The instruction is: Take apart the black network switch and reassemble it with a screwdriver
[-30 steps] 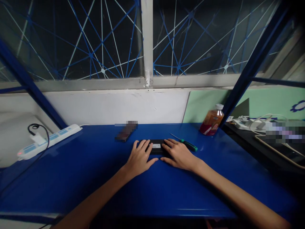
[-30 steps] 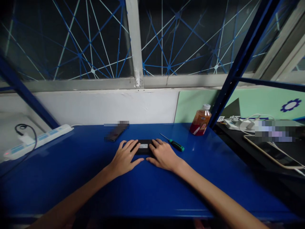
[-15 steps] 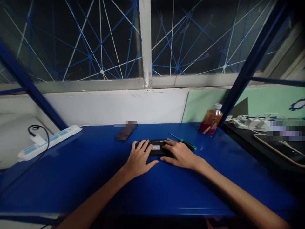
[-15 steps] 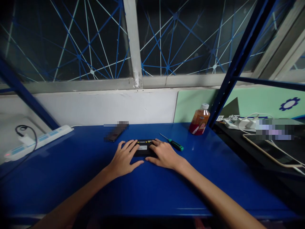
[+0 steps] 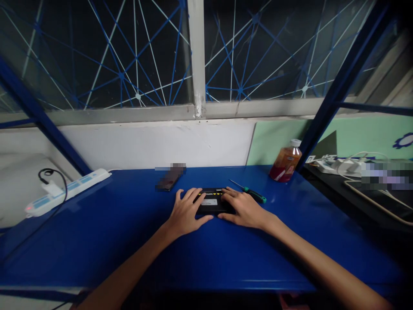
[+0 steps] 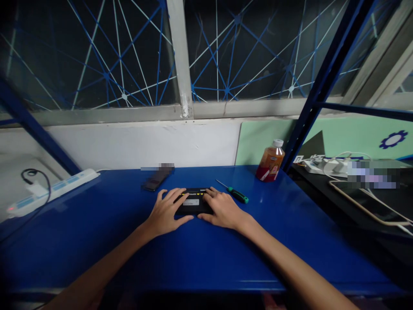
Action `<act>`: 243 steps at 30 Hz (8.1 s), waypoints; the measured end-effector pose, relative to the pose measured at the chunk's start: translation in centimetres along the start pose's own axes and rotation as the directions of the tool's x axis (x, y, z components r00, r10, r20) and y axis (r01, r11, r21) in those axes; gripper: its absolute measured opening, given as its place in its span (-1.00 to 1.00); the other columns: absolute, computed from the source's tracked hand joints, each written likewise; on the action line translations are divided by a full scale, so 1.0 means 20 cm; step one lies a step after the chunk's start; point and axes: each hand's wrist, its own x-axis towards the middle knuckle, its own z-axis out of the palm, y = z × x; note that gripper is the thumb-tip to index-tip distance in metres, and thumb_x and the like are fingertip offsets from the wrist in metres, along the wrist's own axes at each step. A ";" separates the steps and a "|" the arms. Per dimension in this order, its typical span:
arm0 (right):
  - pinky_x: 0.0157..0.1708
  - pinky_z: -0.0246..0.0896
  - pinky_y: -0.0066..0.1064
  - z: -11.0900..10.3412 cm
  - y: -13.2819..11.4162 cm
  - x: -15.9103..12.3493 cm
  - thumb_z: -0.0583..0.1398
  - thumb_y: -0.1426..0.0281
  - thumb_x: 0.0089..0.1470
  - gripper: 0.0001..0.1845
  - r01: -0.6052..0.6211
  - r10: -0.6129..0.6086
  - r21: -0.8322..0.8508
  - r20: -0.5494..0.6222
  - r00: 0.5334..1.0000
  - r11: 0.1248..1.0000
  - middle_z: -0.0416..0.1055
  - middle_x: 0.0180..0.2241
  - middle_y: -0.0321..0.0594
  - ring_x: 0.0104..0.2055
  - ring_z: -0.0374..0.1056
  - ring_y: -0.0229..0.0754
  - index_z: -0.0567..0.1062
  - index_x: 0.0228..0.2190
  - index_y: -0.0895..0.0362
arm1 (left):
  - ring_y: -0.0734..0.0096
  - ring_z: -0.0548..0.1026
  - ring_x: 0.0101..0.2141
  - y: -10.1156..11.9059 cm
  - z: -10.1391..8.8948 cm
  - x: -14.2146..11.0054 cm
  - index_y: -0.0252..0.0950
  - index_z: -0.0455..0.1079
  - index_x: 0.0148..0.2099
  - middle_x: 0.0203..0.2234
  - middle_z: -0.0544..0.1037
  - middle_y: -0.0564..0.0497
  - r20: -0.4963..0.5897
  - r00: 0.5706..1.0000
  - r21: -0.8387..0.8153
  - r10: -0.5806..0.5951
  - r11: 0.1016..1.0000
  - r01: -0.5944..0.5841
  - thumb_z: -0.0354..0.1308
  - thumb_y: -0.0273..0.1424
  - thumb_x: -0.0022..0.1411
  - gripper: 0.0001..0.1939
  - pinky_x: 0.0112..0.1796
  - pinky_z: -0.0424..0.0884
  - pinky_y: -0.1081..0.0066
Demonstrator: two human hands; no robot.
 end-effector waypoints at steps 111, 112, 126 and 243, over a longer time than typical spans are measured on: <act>-0.20 0.22 -0.26 -0.01 0.01 0.02 -0.12 0.14 0.30 -0.60 -0.111 0.136 0.277 -0.074 0.988 0.954 0.45 -0.25 -0.15 -0.22 0.38 -0.10 0.35 -0.12 0.10 | 0.24 0.49 -0.06 -0.17 -0.10 0.05 -0.24 0.52 -0.07 -0.17 0.61 0.01 0.083 0.898 -0.550 -0.432 0.732 0.403 -0.26 -0.12 0.40 -0.45 0.04 0.25 0.33; -0.20 0.22 -0.26 -0.01 0.01 0.02 -0.12 0.13 0.30 -0.60 -0.114 0.139 0.281 -0.072 0.988 0.953 0.45 -0.25 -0.15 -0.22 0.38 -0.10 0.35 -0.12 0.10 | 0.22 0.48 -0.04 -0.17 -0.10 0.05 -0.24 0.53 -0.08 -0.17 0.60 0.01 0.122 0.884 -0.565 -0.451 0.701 0.436 -0.27 -0.09 0.39 -0.42 0.06 0.23 0.33; -0.21 0.18 -0.26 -0.02 0.03 0.03 -0.08 0.10 0.27 -0.60 -0.173 0.199 0.404 -0.025 0.980 0.899 0.43 -0.30 -0.22 -0.26 0.34 -0.13 0.39 -0.19 0.09 | 0.14 0.45 0.02 -0.25 -0.09 0.03 -0.31 0.55 -0.09 -0.16 0.59 -0.02 0.241 0.866 -0.612 -0.439 0.624 0.487 -0.40 0.00 0.37 -0.26 0.14 0.17 0.27; -0.60 0.18 -0.43 -0.22 -0.02 0.09 0.17 0.09 0.10 -0.65 -0.133 0.379 0.570 -0.337 0.862 0.811 0.38 -0.60 -0.36 -0.57 0.44 -0.21 0.21 -0.46 0.07 | 0.36 0.50 -0.27 0.14 0.05 0.33 -0.21 0.54 -0.26 -0.34 0.61 0.07 0.018 1.000 -0.611 -0.023 0.791 0.029 0.16 -0.40 0.24 -0.88 -0.19 0.36 0.39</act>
